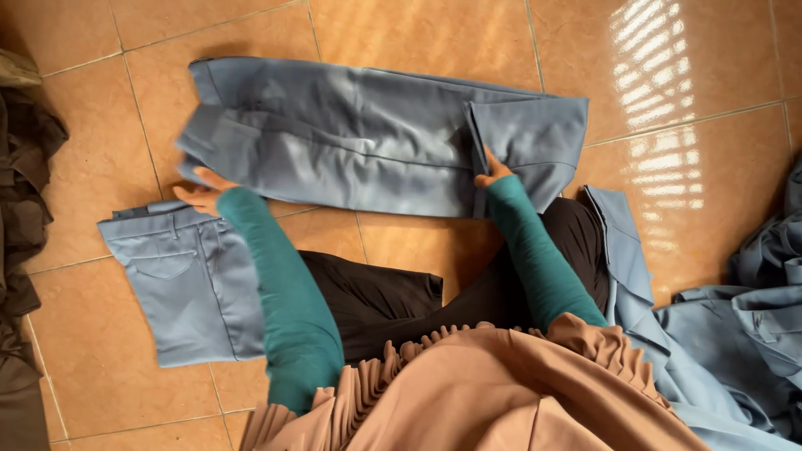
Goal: The person sits on a tiled floor and folds several pairs of light blue trousers by hand. They smooth out each pair, fold the legs together, and then fold the garment into a compact rectangle before placing it aside.
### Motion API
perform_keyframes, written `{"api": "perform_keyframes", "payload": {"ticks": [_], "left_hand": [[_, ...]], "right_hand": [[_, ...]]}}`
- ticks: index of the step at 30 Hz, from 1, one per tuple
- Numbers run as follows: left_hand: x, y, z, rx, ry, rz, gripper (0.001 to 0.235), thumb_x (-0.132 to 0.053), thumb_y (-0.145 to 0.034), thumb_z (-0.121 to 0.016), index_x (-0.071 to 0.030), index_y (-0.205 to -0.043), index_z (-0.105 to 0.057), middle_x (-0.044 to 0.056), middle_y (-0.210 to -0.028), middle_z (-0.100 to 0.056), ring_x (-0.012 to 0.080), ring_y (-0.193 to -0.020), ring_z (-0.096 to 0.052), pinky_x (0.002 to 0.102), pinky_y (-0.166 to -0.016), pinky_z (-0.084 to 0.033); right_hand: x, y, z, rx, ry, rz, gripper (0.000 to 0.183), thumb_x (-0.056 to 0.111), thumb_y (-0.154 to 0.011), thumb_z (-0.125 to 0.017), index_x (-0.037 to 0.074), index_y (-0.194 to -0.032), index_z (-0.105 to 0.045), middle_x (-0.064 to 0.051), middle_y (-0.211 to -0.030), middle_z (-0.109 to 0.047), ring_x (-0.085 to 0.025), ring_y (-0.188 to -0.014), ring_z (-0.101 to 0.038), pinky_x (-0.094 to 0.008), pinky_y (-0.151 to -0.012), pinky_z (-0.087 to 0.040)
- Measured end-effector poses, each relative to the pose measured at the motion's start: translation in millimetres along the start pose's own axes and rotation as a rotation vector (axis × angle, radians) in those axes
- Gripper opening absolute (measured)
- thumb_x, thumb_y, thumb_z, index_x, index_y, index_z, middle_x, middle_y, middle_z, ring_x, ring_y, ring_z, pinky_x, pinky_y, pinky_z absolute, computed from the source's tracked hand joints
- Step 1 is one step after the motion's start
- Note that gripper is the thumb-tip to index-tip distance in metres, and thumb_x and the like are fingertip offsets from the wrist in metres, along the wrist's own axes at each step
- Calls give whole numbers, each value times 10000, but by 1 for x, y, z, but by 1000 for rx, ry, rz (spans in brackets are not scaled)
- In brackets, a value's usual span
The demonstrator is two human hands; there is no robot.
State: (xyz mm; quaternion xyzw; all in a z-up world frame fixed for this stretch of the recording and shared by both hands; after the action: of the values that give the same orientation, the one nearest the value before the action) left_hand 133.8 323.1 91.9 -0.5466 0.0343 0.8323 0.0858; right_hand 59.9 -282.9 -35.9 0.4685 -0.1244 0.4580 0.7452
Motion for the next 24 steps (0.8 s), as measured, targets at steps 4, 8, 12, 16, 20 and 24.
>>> {"api": "perform_keyframes", "payload": {"ticks": [4,8,12,16,20,24], "left_hand": [[5,146,-9,267,125,-557,355,-66,-956,-651,-57,-1280,-506,88,-1247,-528,224,-1135,-603,333,-999,-474],[32,283,-13,832,324,-895,306,44,-896,-607,-157,-1063,-765,47,-1057,-749,247,-1001,-703,335,-911,-549],[53,348,-62,1126,4,-677,286,-181,-983,-527,-253,-1167,-733,21,-1063,-720,210,-821,-733,306,-850,-568],[29,383,-142,1219,-262,-885,325,-231,-983,-524,-389,-1226,-671,-129,-1248,-668,102,-1130,-657,353,-892,-480],[23,418,-216,1286,-478,-1122,345,-292,-984,-521,-374,-1314,-579,-110,-1325,-563,174,-923,-698,403,-749,-525],[40,432,-271,1335,-799,-1086,395,-361,-946,-655,-356,-1325,-545,7,-1426,-436,339,-842,-717,488,-823,-527]], "right_hand": [[-64,-56,51,-194,-398,-103,736,236,-534,-942,158,-1234,-730,-155,-1021,-735,-269,-1012,-708,-417,-936,-559],[-253,-71,206,-136,-583,110,687,98,-607,-979,31,-1228,-693,-135,-1157,-709,-252,-1091,-687,-396,-993,-557],[-91,126,325,-321,-1149,-28,563,153,-611,-739,48,-1161,-675,-22,-1116,-746,-216,-992,-725,-357,-1001,-636],[-375,9,417,-437,-67,-416,518,341,-797,-871,38,-1145,-635,-142,-1082,-640,-262,-979,-640,-379,-833,-502],[-350,35,342,-530,-225,-269,367,339,-737,-816,248,-1089,-763,126,-898,-650,-22,-866,-570,-190,-801,-474],[-387,10,305,-544,-317,-230,474,187,-731,-813,133,-1188,-698,-4,-1033,-699,-158,-905,-625,-309,-812,-518]]}}
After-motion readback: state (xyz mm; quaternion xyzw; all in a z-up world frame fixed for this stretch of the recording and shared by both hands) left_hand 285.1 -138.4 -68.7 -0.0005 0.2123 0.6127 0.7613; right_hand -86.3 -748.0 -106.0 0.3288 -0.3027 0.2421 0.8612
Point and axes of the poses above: each hand's wrist, its own y-axis away from the middle knuckle, its own z-axis out of the back of the hand, x = y × z, the point moved 2 cm from there along -y, towards the middle knuckle
